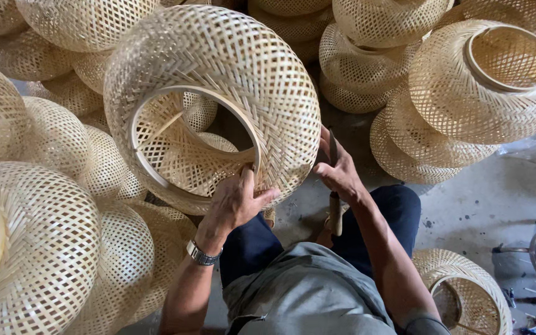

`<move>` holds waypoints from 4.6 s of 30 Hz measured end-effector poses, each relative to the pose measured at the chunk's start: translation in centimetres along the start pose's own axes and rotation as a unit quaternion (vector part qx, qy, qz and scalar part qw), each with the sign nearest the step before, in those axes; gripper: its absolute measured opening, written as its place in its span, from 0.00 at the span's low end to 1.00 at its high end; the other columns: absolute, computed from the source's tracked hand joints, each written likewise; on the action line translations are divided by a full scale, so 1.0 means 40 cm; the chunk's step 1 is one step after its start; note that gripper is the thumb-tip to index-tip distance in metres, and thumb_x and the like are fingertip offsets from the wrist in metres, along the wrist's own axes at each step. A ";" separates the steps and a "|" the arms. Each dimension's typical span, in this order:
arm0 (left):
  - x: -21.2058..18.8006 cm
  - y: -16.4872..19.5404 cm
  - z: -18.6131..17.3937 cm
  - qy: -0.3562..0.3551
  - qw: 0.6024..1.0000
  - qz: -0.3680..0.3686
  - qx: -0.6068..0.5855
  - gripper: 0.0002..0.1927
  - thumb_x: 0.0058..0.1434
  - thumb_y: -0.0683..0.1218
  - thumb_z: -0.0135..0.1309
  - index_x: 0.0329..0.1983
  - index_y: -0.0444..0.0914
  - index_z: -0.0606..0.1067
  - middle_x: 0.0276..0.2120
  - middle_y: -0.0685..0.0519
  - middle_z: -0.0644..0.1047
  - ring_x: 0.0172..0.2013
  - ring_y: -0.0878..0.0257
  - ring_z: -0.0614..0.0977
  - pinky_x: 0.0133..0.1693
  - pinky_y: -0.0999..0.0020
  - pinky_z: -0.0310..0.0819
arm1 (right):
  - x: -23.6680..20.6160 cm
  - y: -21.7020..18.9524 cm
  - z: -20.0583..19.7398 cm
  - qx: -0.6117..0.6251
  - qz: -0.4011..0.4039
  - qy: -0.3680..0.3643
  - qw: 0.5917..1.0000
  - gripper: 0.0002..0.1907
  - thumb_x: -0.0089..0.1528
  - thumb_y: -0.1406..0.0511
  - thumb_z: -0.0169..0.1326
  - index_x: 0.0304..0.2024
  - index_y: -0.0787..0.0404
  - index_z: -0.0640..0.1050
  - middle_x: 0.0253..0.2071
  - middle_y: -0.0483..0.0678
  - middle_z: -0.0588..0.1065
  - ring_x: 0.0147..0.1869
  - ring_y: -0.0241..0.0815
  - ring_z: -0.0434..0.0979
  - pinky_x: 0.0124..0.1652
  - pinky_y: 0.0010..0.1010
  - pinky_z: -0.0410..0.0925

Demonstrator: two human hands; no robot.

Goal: The person sits on the floor and uses a small knife to trim and smooth the woven edges of a bamboo basket. They rotate the basket to access different sections and occasionally tap the surface with the tool handle.

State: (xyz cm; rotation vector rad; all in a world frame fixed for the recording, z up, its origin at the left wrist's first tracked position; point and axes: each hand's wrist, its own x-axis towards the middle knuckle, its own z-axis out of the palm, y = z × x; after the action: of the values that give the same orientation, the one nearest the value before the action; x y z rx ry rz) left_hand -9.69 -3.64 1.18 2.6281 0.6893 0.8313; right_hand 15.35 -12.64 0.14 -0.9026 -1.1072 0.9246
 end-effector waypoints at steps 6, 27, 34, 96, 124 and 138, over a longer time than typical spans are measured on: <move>-0.052 -0.008 0.042 -0.114 0.989 -0.085 0.048 0.30 0.56 0.63 0.68 0.37 0.33 0.72 0.22 0.41 0.77 0.24 0.45 0.81 0.27 0.54 0.77 | -0.004 0.058 0.012 0.050 0.076 0.014 0.996 0.68 0.46 0.50 0.76 0.77 0.69 0.52 0.73 0.53 0.64 0.74 0.45 0.65 0.71 0.39 0.61; 0.199 -0.149 0.021 0.027 0.947 -0.224 -0.230 0.18 0.78 0.46 0.46 0.59 0.26 0.66 0.62 0.44 0.71 0.57 0.57 0.76 0.63 0.56 0.61 | -0.037 0.070 0.019 0.036 0.075 0.007 0.997 0.66 0.47 0.52 0.75 0.76 0.69 0.53 0.70 0.56 0.67 0.72 0.46 0.68 0.69 0.42 0.64; 0.205 -0.146 0.025 -0.074 0.977 -0.039 0.198 0.20 0.64 0.41 0.50 0.14 0.36 0.68 0.14 0.46 0.70 0.27 0.57 0.75 0.45 0.67 0.74 | -0.042 0.069 0.013 0.045 0.072 0.009 0.996 0.64 0.48 0.53 0.75 0.76 0.69 0.53 0.71 0.55 0.67 0.73 0.45 0.68 0.69 0.41 0.64; 0.333 -0.099 0.038 0.058 0.908 -0.270 -0.314 0.13 0.68 0.37 0.43 0.28 0.37 0.75 0.20 0.54 0.78 0.20 0.68 0.77 0.23 0.76 0.74 | -0.008 0.030 -0.097 -0.051 0.091 0.036 0.994 0.46 0.52 0.50 0.70 0.64 0.69 0.69 0.38 0.46 0.78 0.27 0.27 0.67 0.24 0.18 0.60; 0.451 -0.102 0.089 0.034 0.982 -0.182 0.042 0.13 0.69 0.51 0.54 0.52 0.41 0.75 0.55 0.39 0.72 0.57 0.48 0.73 0.64 0.55 0.65 | 0.019 -0.018 -0.132 -0.093 0.100 0.061 0.989 0.45 0.52 0.46 0.70 0.60 0.69 0.71 0.36 0.44 0.74 0.31 0.30 0.68 0.29 0.22 0.62; 0.394 -0.128 0.060 -0.064 0.957 -0.224 0.170 0.13 0.77 0.44 0.42 0.44 0.34 0.77 0.33 0.47 0.77 0.30 0.61 0.77 0.30 0.65 0.76 | 0.024 -0.008 -0.125 -0.083 0.072 0.038 0.993 0.52 0.50 0.45 0.70 0.66 0.68 0.68 0.54 0.50 0.77 0.56 0.40 0.76 0.55 0.34 0.71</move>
State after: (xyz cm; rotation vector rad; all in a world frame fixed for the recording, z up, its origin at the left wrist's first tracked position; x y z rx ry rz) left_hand 1.26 8.61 4.38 2.6084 1.4289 0.4328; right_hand 20.45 -12.50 -0.26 -1.1584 -1.0742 0.9176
